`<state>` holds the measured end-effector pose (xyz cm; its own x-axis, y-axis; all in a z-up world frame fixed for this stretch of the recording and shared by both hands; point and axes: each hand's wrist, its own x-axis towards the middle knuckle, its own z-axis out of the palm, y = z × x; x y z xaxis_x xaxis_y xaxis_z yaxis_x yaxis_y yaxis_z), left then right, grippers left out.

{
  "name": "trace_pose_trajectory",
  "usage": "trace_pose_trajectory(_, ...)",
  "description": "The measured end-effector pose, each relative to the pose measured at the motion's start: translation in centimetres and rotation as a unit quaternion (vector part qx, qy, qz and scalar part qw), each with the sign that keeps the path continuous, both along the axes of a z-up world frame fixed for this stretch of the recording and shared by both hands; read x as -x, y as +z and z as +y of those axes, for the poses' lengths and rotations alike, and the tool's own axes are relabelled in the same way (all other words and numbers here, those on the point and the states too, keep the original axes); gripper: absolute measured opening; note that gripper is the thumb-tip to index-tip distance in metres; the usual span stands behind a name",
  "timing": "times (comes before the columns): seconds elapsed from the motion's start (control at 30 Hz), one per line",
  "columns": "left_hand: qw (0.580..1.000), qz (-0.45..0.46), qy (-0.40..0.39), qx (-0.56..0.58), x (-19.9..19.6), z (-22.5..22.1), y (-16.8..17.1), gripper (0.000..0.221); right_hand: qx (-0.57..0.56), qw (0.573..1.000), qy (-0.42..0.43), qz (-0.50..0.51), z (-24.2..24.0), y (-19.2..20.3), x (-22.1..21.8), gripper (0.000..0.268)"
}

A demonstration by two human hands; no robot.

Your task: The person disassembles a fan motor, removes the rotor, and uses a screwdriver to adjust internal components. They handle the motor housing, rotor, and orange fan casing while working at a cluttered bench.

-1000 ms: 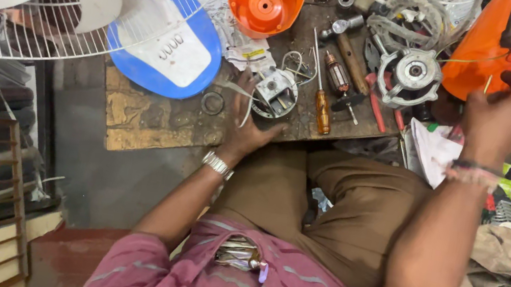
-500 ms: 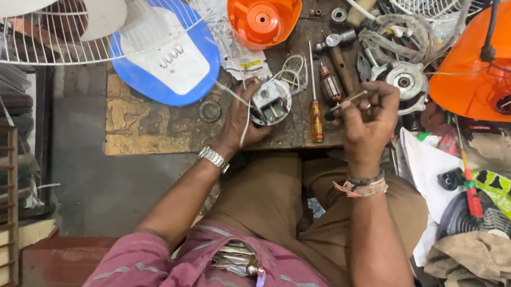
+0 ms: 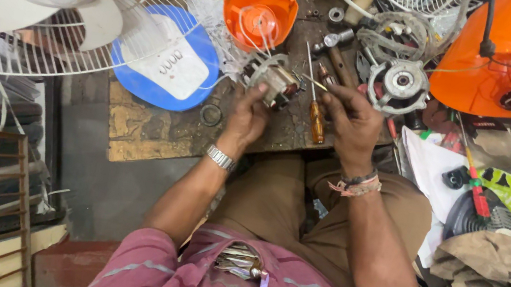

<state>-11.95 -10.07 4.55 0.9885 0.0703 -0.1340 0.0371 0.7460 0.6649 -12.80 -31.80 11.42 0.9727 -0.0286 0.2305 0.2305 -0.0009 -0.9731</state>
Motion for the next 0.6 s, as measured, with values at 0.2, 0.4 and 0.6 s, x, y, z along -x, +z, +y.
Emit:
trace_pose_trajectory(0.2, 0.965, 0.042, -0.096, 0.241, -1.2, -1.3, 3.5, 0.075, 0.089, 0.986, -0.018, -0.137, -0.2, 2.4, 0.9, 0.016)
trace_pose_trajectory(0.4, 0.966, 0.088, -0.084, 0.226, -2.0, -1.9, 4.9, 0.075, 0.195, 0.955, -0.056, -0.214, 0.3, 4.1, 0.9, 0.016)
trace_pose_trajectory(0.6, 0.975, 0.065, -0.087, 0.194, -2.0, -1.7, 4.0, 0.072, 0.260, 0.941, -0.067, -0.205, 0.4, 3.8, 0.9, 0.012)
